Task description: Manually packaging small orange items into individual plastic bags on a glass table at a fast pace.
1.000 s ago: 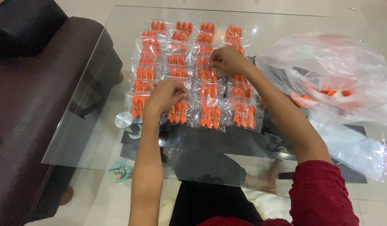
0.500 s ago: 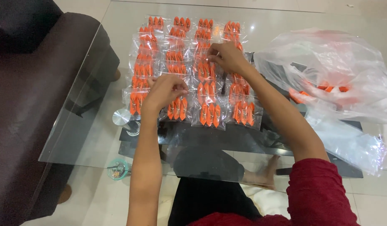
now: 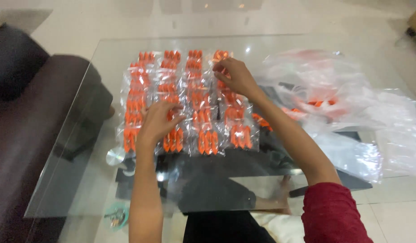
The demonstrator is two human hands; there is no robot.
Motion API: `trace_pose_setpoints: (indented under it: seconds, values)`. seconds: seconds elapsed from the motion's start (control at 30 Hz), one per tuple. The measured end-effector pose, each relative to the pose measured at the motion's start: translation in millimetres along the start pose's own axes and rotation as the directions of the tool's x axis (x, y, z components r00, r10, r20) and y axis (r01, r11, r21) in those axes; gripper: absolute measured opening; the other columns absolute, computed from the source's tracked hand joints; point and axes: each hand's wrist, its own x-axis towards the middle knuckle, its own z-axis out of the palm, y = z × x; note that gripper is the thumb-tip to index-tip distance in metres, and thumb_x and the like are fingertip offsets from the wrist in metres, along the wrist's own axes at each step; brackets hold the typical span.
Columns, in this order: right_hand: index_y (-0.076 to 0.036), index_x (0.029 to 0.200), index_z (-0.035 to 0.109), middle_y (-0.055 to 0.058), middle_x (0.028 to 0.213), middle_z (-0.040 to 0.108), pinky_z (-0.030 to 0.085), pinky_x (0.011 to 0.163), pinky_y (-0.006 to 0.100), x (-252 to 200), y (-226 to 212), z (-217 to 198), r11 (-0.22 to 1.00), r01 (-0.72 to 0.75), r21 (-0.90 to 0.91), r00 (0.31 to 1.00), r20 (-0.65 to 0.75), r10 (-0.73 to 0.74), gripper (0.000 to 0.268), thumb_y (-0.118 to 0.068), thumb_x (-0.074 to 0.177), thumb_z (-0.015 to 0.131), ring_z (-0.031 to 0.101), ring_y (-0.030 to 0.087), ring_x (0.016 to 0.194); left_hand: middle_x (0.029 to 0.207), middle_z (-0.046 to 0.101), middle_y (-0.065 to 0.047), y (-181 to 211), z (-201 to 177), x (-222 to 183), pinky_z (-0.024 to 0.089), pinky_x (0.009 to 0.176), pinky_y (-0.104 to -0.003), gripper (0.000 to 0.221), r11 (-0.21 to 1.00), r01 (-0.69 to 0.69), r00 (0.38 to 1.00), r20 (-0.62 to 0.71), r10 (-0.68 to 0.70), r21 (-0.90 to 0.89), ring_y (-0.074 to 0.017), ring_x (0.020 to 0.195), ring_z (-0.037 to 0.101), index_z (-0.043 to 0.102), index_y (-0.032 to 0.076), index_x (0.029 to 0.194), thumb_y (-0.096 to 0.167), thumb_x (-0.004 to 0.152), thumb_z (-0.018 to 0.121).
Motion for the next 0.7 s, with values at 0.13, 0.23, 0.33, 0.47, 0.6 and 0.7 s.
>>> trace_pose_setpoints:
  seconds: [0.13,0.23,0.33,0.47,0.6,0.7]
  values:
    - [-0.013,0.113,0.07,0.006,0.102,0.071,0.055,0.087,0.043,-22,4,-36,0.998,-0.04,-0.038,0.996,-0.077,0.037,0.02,-0.024,0.096,0.069,0.073,0.028,0.092,0.102,0.074,0.002,-2,6,3,0.03,0.104,-0.059,0.031,1.0,-0.026,0.999,-0.029,0.027,0.014,-0.0249,0.112,0.063,0.074,0.031,0.115,0.044,0.087,0.073]
    - [-0.013,0.112,0.07,0.008,0.099,0.071,0.055,0.086,0.042,-38,4,-60,0.999,-0.025,-0.038,0.991,-0.133,0.02,0.021,-0.028,0.098,0.07,0.073,0.028,0.091,0.099,0.075,0.003,-2,10,7,0.029,0.105,-0.06,0.029,1.0,-0.012,0.998,-0.059,0.013,0.014,-0.0239,0.111,0.063,0.075,0.03,0.114,0.04,0.087,0.074]
    - [-0.015,0.109,0.073,0.005,0.098,0.072,0.055,0.085,0.039,-63,-12,-84,0.999,-0.046,-0.029,0.984,-0.174,0.041,0.014,-0.024,0.098,0.07,0.073,0.025,0.091,0.094,0.074,0.008,-8,17,11,0.031,0.101,-0.055,0.026,0.998,-0.034,0.996,-0.077,0.039,0.059,-0.0199,0.108,0.064,0.073,0.037,0.112,0.046,0.088,0.07]
    - [-0.011,0.116,0.073,0.007,0.09,0.073,0.057,0.071,0.033,-103,-32,-109,0.998,-0.059,0.039,0.966,-0.251,0.067,0.02,-0.016,0.097,0.071,0.073,0.024,0.083,0.092,0.075,0.009,-5,20,12,0.031,0.102,-0.05,0.022,0.999,-0.037,0.993,-0.114,0.04,0.025,-0.0157,0.106,0.066,0.074,0.036,0.11,0.047,0.091,0.069]
    - [-0.01,0.116,0.074,0.008,0.086,0.076,0.056,0.066,0.03,-140,-33,-122,0.991,-0.104,0.084,0.946,-0.299,0.124,0.02,-0.015,0.096,0.073,0.072,0.023,0.077,0.088,0.075,0.009,5,17,11,0.031,0.102,-0.048,0.021,0.997,-0.081,0.984,-0.161,0.083,0.013,-0.0155,0.104,0.067,0.075,0.034,0.107,0.047,0.092,0.069]
    - [-0.01,0.113,0.076,0.009,0.086,0.077,0.056,0.066,0.027,-160,-35,-129,0.982,-0.151,0.115,0.926,-0.332,0.181,0.017,-0.017,0.096,0.075,0.072,0.02,0.078,0.09,0.074,0.004,9,22,9,0.032,0.099,-0.051,0.02,0.989,-0.146,0.971,-0.186,0.15,0.032,-0.0205,0.104,0.067,0.075,0.03,0.106,0.043,0.092,0.069]
